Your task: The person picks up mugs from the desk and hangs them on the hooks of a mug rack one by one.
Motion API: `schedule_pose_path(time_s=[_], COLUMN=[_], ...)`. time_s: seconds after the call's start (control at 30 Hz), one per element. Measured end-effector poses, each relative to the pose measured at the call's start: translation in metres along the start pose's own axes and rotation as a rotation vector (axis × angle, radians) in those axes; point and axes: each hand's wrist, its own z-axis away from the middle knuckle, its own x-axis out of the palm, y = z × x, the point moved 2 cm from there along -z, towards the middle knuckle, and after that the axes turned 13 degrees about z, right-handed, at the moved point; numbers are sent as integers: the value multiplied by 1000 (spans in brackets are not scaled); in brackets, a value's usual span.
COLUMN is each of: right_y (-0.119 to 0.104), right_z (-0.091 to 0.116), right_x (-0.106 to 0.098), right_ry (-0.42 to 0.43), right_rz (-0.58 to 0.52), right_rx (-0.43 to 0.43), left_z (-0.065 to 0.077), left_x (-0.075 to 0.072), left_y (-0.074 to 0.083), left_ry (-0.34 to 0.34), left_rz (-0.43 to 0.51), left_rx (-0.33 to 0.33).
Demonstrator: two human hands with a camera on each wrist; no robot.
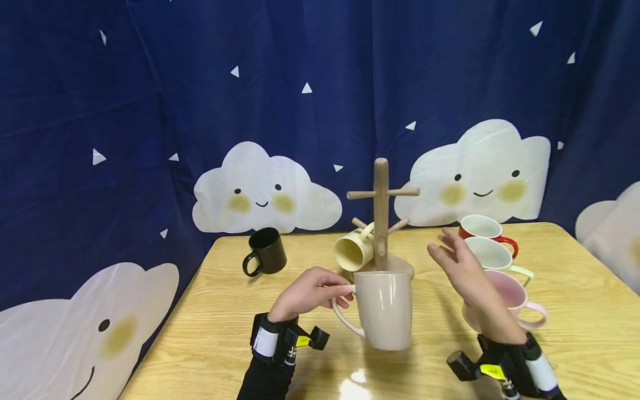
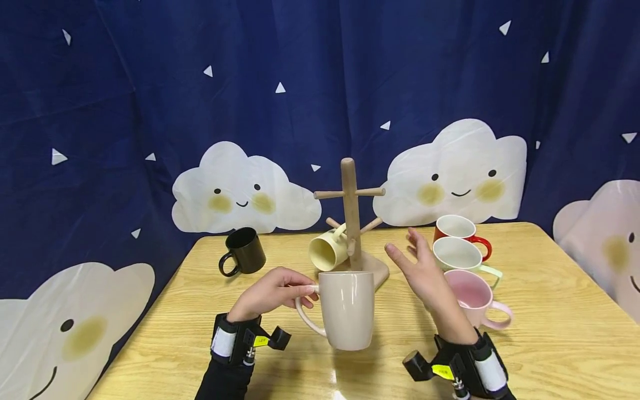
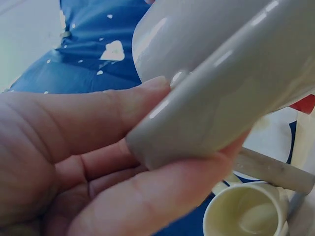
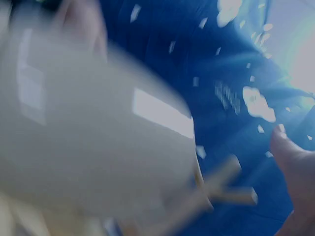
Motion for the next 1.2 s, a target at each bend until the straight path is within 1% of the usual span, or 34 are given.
schedule_pose_path(time_s=[0.07, 0.1, 0.13, 0.17, 0.23, 0.33, 0.4, 0.5, 0.6, 0.67, 0.83, 0.97, 1.07, 1.2], right_y=[-4, -7, -9, -11, -14, -16, -16, -16, -18, -19, -19, -20, -21, -19], right_z=[4, 6, 8, 9, 10, 11, 12, 13, 12, 13, 15, 17, 16, 14], right_x=[11, 17, 24, 30, 41, 54, 60, 67, 73, 76, 81, 81, 75, 58], right_ry=[-105, -148, -182, -204, -229, -236, -236, -191, -124, -78, 27, 62, 76, 105], right_rz=[-190, -248, -275, -286, -267, -247, -265, -296, -326, -326, -278, -265, -276, -283], right_rx=[10, 14, 19, 15, 23, 23, 5, -10, -8, -7, 17, 31, 46, 60], left_z=[1, 2, 2, 2, 2, 2, 3, 3, 2, 2, 2, 5, 12, 22], left_x=[-2, -3, -3, -4, -5, -6, -6, -5, -4, -4, -2, -2, -9, -25], left_y=[0, 0, 0, 0, 0, 0, 0, 1, 2, 2, 4, 8, 10, 11], left_ry=[5, 8, 13, 18, 26, 33, 33, 35, 41, 60, 125, 155, 208, 320], left_rz=[9, 10, 13, 20, 29, 41, 45, 30, 8, -19, -81, -118, -103, -62], left_rx=[12, 18, 23, 28, 34, 40, 43, 49, 49, 54, 92, 114, 115, 99])
